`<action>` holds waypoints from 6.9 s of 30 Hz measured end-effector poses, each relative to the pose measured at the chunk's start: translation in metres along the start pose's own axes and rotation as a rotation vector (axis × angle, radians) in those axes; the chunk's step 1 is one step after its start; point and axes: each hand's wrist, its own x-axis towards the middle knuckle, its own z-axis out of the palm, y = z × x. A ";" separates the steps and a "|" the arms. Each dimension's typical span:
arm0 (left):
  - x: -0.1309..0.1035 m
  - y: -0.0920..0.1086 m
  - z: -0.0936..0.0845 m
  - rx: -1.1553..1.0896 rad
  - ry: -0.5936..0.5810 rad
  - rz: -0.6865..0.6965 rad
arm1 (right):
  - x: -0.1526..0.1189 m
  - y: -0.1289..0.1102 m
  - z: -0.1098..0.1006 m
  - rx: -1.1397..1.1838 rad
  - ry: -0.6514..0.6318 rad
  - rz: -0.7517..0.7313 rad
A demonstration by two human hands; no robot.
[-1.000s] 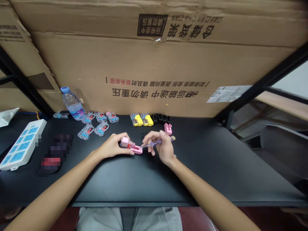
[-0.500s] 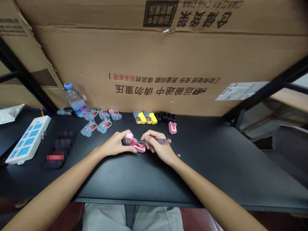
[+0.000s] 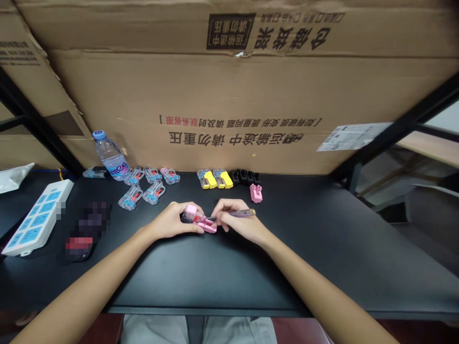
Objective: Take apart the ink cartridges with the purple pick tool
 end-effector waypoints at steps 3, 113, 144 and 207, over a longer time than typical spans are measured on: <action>0.000 0.001 0.000 0.002 0.008 -0.016 | 0.000 -0.001 0.000 0.016 0.007 -0.012; 0.004 0.001 -0.014 0.285 0.222 -0.010 | 0.005 0.005 -0.022 -0.271 0.290 -0.060; 0.003 -0.009 -0.012 0.408 0.083 0.306 | 0.002 0.012 0.001 -0.373 -0.048 -0.459; -0.002 -0.006 -0.026 0.539 0.226 -0.051 | 0.008 0.004 -0.052 -0.656 0.390 -0.062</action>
